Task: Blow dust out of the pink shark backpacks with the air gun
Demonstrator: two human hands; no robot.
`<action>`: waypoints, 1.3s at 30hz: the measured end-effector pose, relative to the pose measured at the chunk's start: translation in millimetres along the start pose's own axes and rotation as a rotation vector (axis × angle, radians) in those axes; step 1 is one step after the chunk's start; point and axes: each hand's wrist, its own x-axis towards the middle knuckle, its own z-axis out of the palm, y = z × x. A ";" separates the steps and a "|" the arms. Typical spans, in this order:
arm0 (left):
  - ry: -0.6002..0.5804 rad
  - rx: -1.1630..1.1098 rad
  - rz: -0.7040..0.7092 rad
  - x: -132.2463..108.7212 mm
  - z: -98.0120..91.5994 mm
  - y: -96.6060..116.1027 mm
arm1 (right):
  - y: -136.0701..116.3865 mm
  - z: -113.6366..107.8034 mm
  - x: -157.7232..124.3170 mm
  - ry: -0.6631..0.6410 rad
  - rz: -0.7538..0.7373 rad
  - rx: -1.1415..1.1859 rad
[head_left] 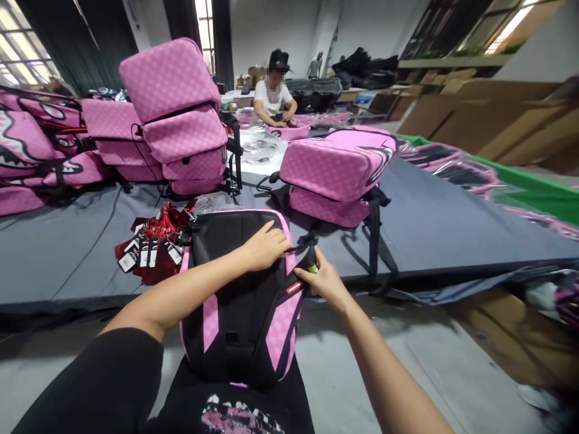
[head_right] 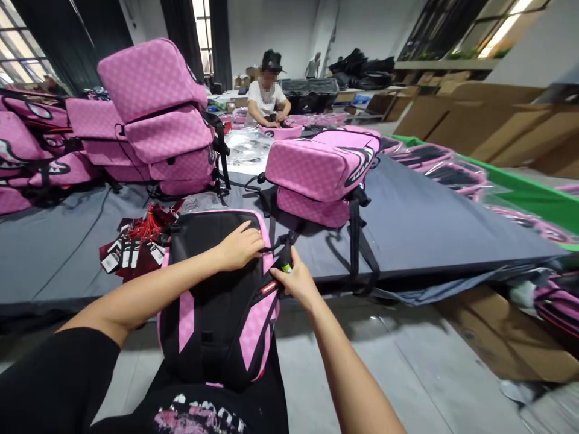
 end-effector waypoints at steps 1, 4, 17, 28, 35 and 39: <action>-0.021 0.030 0.027 8.4 7.3 -7.7 | -0.2 -5.8 -1.4 -0.014 0.074 -0.047; -0.080 0.074 0.062 17.8 17.8 -22.2 | -10.5 -28.3 -13.6 0.160 0.212 -0.069; -0.148 -0.029 0.052 20.9 3.4 -51.5 | -7.9 45.5 -53.7 -0.245 0.218 0.682; -0.218 -0.197 0.211 26.7 13.9 -37.0 | 20.5 61.0 -71.3 0.348 -0.124 0.090; -0.152 -0.164 0.052 14.6 -4.8 -59.7 | 21.9 53.1 -59.5 0.455 -0.065 0.328; -0.141 -0.203 0.058 -0.5 8.7 -17.5 | 15.1 55.7 -46.8 0.429 -0.008 0.182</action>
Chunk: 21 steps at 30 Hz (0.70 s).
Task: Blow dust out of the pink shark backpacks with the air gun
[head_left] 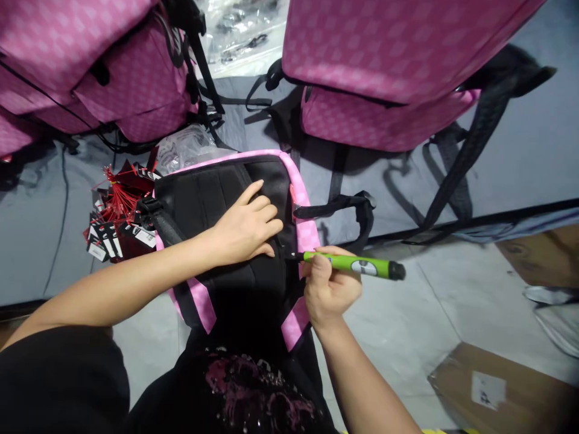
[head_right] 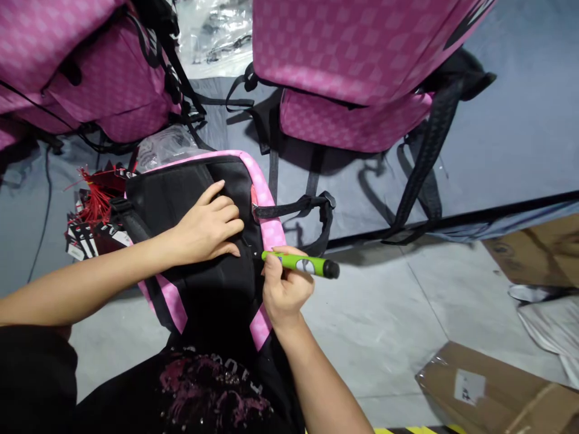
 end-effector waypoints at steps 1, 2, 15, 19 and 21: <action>0.015 -0.021 -0.014 -2.4 5.1 5.3 | 0.0 2.0 1.8 -0.011 0.003 -0.041; 0.035 -0.036 -0.017 -5.1 9.2 8.4 | 0.4 3.6 3.0 -0.015 0.002 -0.074; 0.192 -0.159 0.009 -31.6 37.0 11.2 | -0.9 9.6 -0.8 -0.108 -0.261 -0.301; 0.205 -0.157 0.000 -29.7 36.4 12.4 | 0.2 9.1 -1.3 -0.094 -0.263 -0.383; 0.205 -0.145 0.001 -29.2 37.1 12.8 | 1.3 8.9 -1.9 -0.076 -0.237 -0.387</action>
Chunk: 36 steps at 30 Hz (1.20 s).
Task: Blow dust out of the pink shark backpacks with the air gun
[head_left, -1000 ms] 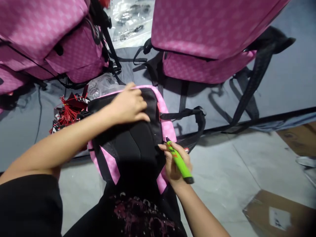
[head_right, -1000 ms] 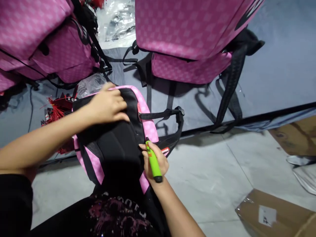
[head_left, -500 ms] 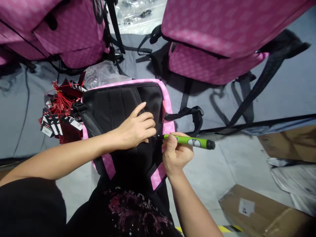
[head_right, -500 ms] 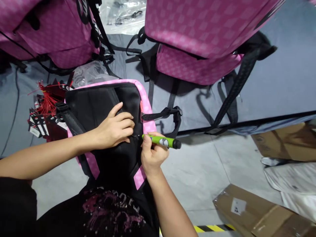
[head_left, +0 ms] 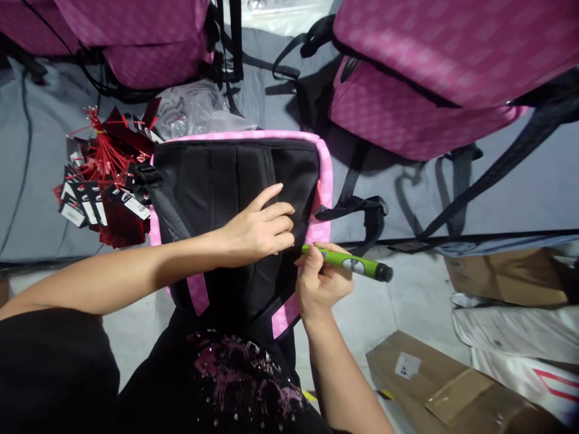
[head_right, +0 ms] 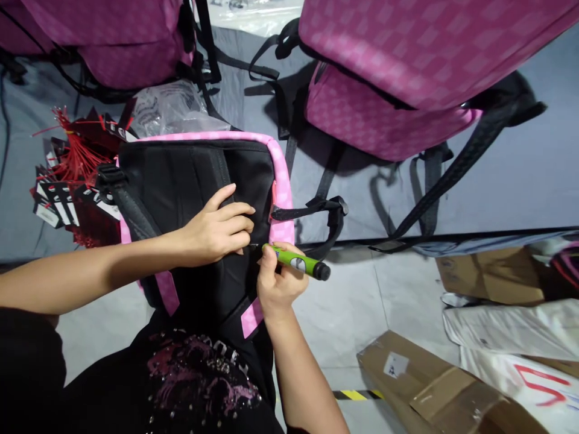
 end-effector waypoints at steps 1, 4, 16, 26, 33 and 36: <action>0.001 0.008 0.002 -0.1 0.7 0.1 | 0.4 0.1 -0.4 -0.002 -0.004 0.002; 0.015 0.049 0.019 -0.8 2.8 0.3 | 1.0 0.7 -1.4 0.003 -0.033 -0.013; 0.058 0.056 0.022 -0.2 5.6 1.3 | 1.0 3.8 -1.0 0.019 -0.074 -0.087; -0.048 0.002 -0.044 -0.8 2.6 2.8 | 1.3 2.7 0.1 -0.029 0.017 -0.027; -0.075 -0.033 -0.075 2.6 -2.1 4.4 | -1.1 1.0 2.7 -0.055 0.054 -0.019; -0.063 -0.050 -0.080 2.4 -1.5 4.2 | -1.9 0.9 3.2 -0.070 0.056 -0.040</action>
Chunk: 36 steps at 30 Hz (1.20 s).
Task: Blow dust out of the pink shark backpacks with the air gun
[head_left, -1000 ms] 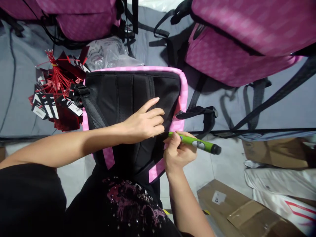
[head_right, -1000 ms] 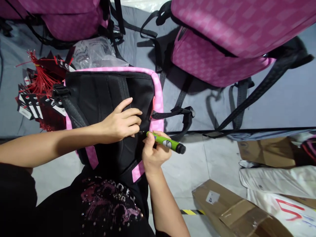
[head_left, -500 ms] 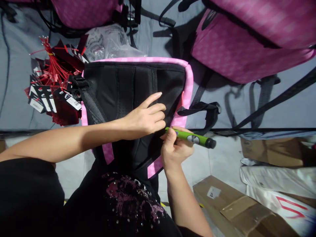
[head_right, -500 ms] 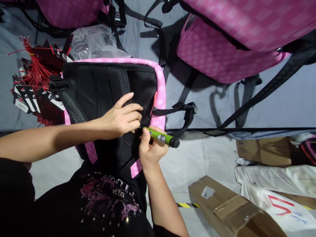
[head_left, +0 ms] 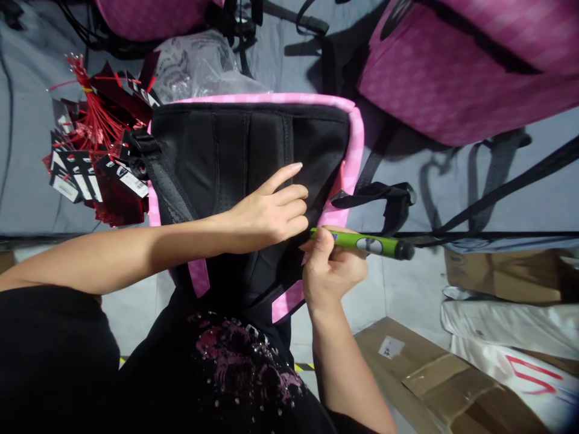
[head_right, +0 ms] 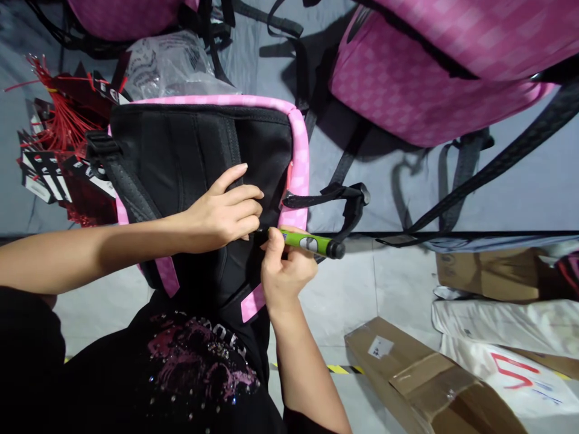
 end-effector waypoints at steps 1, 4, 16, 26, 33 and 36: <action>0.002 0.004 0.000 -0.2 0.5 -0.2 | -0.3 0.0 0.2 0.016 0.004 -0.012; -0.006 0.054 0.012 -0.6 2.3 -0.7 | -0.8 0.0 0.8 0.004 0.004 -0.001; 0.040 0.150 0.050 1.2 4.3 -0.8 | -0.6 -3.0 1.4 -0.010 0.069 -0.011; 0.021 0.266 0.097 0.8 0.4 1.2 | 4.0 -3.9 1.1 -0.051 0.025 0.075; -0.231 0.372 0.157 27.6 -27.4 -8.6 | -0.5 -10.4 1.9 -0.077 0.097 0.320; -0.332 0.355 0.081 37.3 -46.7 -3.2 | -10.7 -18.7 0.1 0.009 0.095 0.523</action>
